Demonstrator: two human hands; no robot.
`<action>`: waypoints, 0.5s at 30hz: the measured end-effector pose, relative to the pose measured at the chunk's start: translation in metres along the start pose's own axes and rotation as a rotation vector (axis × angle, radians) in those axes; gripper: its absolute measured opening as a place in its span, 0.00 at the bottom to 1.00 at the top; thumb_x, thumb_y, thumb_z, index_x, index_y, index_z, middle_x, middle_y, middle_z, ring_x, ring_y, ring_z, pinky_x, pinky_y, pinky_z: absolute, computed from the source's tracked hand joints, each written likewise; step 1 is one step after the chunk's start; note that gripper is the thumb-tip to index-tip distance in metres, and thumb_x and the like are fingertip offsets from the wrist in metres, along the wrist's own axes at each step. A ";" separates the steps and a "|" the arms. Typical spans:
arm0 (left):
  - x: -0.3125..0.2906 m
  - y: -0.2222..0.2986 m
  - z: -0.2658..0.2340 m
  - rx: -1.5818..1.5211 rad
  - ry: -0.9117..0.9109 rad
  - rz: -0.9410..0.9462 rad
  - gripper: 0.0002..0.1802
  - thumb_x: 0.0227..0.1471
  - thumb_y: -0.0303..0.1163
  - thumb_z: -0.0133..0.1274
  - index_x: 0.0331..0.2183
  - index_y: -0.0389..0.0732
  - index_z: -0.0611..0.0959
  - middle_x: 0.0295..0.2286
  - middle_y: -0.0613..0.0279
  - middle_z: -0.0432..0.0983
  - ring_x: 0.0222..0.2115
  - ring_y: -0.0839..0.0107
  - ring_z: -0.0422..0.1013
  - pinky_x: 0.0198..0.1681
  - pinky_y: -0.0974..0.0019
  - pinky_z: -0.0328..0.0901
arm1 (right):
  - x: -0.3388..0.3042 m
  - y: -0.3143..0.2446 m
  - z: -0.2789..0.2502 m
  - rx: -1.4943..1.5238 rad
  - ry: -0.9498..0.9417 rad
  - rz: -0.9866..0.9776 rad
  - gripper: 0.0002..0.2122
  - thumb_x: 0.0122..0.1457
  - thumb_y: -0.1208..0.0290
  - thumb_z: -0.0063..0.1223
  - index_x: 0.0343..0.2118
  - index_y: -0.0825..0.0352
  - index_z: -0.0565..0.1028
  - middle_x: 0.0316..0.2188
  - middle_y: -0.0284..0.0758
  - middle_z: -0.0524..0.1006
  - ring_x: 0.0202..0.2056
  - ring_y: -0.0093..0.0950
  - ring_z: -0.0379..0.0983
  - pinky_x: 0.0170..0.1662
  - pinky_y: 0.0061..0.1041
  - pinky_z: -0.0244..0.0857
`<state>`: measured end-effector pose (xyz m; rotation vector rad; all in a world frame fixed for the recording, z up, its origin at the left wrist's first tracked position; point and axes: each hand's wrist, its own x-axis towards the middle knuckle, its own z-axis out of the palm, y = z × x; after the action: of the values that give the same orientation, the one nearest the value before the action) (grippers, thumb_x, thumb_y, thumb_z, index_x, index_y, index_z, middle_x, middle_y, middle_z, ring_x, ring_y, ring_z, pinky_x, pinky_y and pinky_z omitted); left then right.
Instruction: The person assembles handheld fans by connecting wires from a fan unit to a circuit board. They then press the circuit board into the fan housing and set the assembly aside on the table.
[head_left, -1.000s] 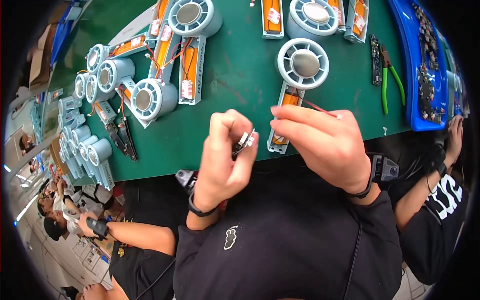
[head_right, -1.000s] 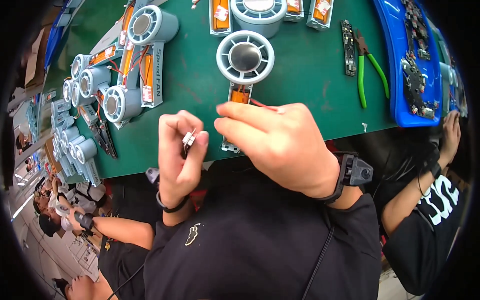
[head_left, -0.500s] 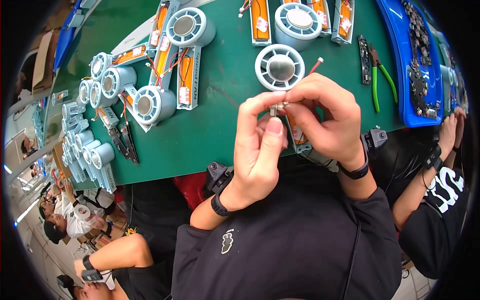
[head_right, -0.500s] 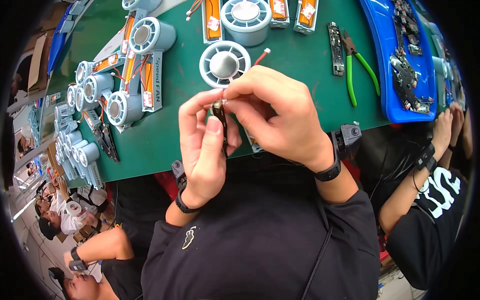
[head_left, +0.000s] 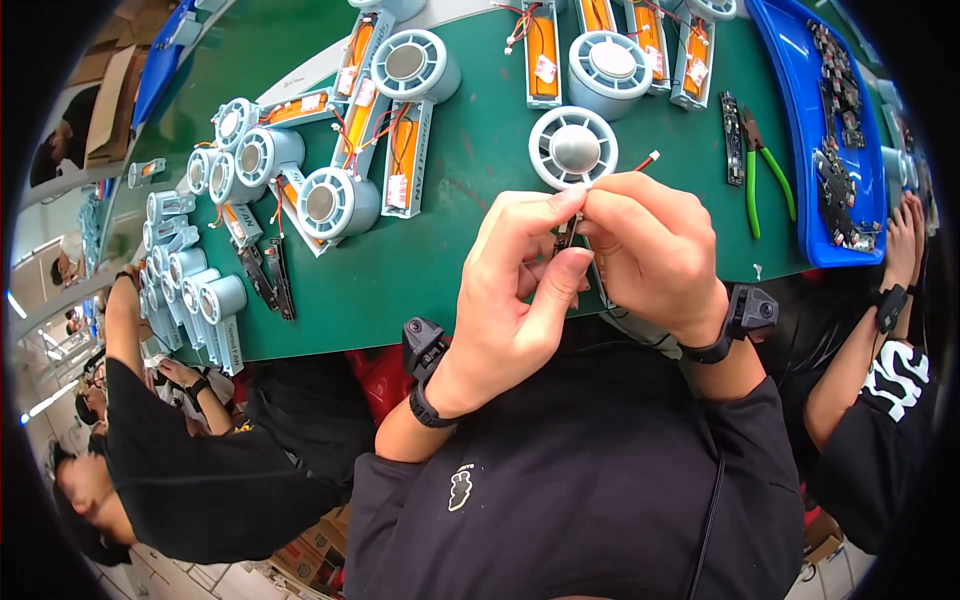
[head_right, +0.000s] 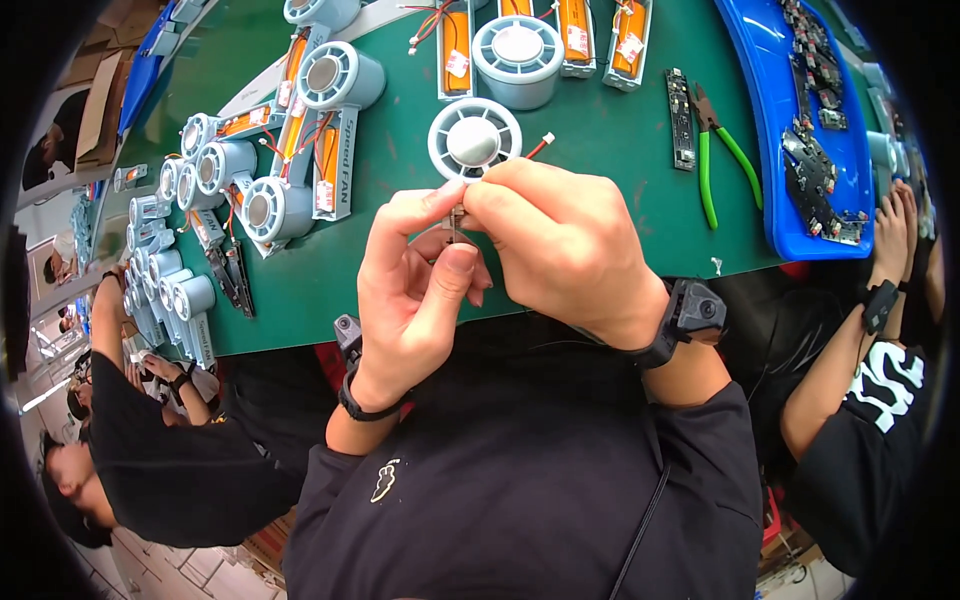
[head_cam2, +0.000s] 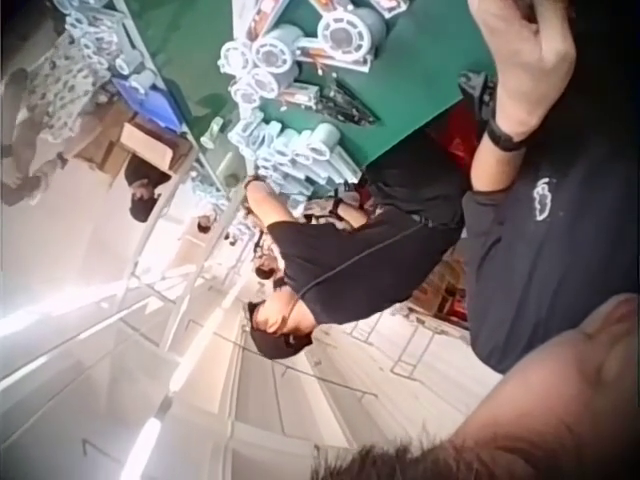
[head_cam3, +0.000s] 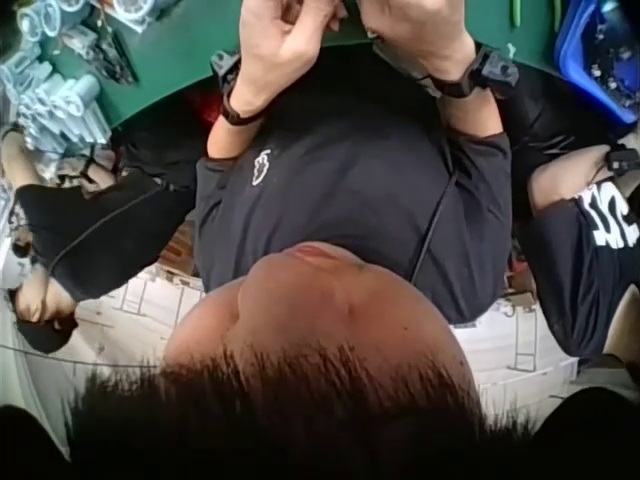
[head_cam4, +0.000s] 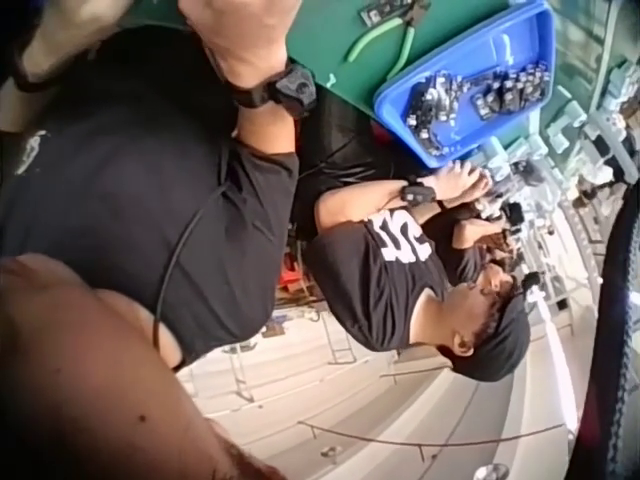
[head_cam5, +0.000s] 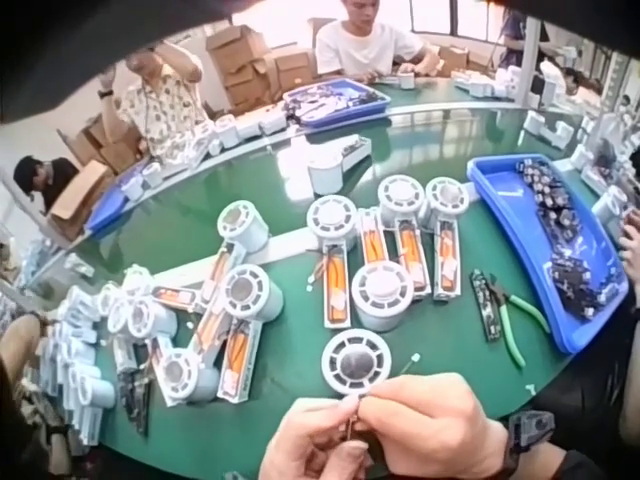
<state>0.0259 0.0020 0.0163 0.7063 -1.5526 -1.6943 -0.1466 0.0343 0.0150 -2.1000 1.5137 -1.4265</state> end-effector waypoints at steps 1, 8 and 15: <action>0.000 0.000 0.000 0.006 0.006 0.018 0.20 0.63 0.19 0.52 0.56 0.35 0.73 0.43 0.60 0.69 0.28 0.79 0.73 0.27 0.77 0.69 | 0.000 0.001 -0.001 0.001 0.001 -0.004 0.10 0.49 0.89 0.59 0.35 0.73 0.78 0.29 0.40 0.79 0.24 0.32 0.77 0.25 0.26 0.71; -0.001 -0.001 -0.009 -0.075 -0.064 -0.040 0.20 0.63 0.19 0.52 0.56 0.35 0.73 0.44 0.58 0.69 0.28 0.78 0.73 0.27 0.76 0.70 | 0.002 0.007 -0.001 0.103 0.003 -0.031 0.11 0.46 0.88 0.61 0.34 0.72 0.78 0.30 0.39 0.78 0.23 0.33 0.77 0.23 0.27 0.69; -0.005 0.000 0.000 -0.068 -0.009 -0.060 0.21 0.64 0.21 0.52 0.57 0.34 0.71 0.45 0.57 0.68 0.28 0.77 0.73 0.27 0.74 0.70 | 0.000 -0.006 0.003 -0.143 0.021 -0.044 0.11 0.46 0.87 0.61 0.34 0.71 0.77 0.30 0.38 0.78 0.24 0.34 0.77 0.23 0.27 0.69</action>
<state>0.0287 0.0058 0.0159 0.7179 -1.4865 -1.7878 -0.1410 0.0363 0.0170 -2.2195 1.6322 -1.3981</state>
